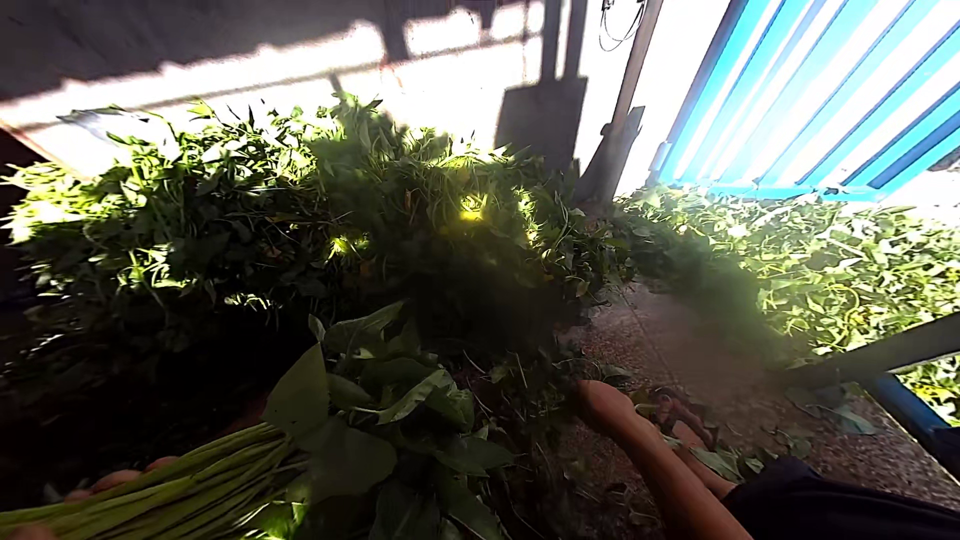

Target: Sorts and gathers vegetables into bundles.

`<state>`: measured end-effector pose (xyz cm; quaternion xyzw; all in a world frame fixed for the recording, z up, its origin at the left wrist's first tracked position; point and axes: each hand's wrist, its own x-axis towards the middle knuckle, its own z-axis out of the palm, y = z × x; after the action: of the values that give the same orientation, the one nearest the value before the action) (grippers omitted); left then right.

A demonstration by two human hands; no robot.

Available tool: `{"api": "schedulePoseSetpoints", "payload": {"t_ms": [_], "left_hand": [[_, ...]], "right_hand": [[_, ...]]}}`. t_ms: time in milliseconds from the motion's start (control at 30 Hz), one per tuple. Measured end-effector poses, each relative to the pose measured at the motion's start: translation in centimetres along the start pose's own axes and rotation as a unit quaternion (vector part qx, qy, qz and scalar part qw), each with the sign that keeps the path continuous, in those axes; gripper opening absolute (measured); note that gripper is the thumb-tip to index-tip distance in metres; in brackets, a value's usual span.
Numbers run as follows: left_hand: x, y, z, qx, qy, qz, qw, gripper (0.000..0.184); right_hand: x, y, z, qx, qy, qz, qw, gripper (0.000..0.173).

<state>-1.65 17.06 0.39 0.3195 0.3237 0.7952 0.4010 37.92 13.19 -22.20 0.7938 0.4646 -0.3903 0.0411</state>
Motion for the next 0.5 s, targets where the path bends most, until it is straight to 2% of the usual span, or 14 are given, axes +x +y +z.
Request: {"api": "schedulePoseSetpoints", "payload": {"t_ms": [67,133,167,200,233,267,300,367,400,500], "left_hand": [[0.0,0.0,-0.2,0.005,-0.019,-0.004,1.0,0.026],[-0.1,0.2,-0.1,0.007,-0.04,-0.01,0.999,0.026],[-0.1,0.3,-0.1,0.006,-0.058,-0.015,0.998,0.027],[-0.1,0.5,-0.1,0.004,-0.076,-0.02,0.997,0.029],[-0.1,0.6,-0.2,0.007,-0.1,-0.026,0.995,0.031],[-0.2,0.7,-0.2,0.003,-0.127,-0.035,0.991,0.032],[-0.3,0.7,-0.4,-0.014,-0.162,-0.052,0.985,0.032],[-0.3,0.7,-0.7,-0.068,-0.231,-0.102,0.965,0.032],[-0.4,0.7,-0.6,-0.086,-0.253,-0.13,0.955,0.039],[-0.7,-0.4,-0.5,-0.132,-0.333,-0.203,0.912,0.058]], "right_hand": [[-0.4,1.1,-3.1,0.103,0.063,-0.052,0.991,0.033],[-1.5,2.0,-5.7,0.181,0.049,-0.051,0.981,0.029],[-2.8,2.2,-6.7,0.262,0.047,-0.064,0.962,0.026],[-4.3,2.3,-7.6,0.381,0.045,-0.093,0.919,0.022],[-5.8,2.2,-8.5,0.497,0.032,-0.125,0.858,0.021],[-7.0,2.3,-9.1,0.577,0.02,-0.155,0.802,0.023],[-7.7,2.5,-9.3,0.618,0.014,-0.183,0.764,0.025],[-8.8,2.8,-9.4,0.624,0.013,-0.217,0.75,0.026],[-9.4,2.7,-9.2,0.626,0.011,-0.237,0.743,0.025],[-10.3,1.7,-7.8,0.679,-0.033,-0.3,0.669,0.019]]}}
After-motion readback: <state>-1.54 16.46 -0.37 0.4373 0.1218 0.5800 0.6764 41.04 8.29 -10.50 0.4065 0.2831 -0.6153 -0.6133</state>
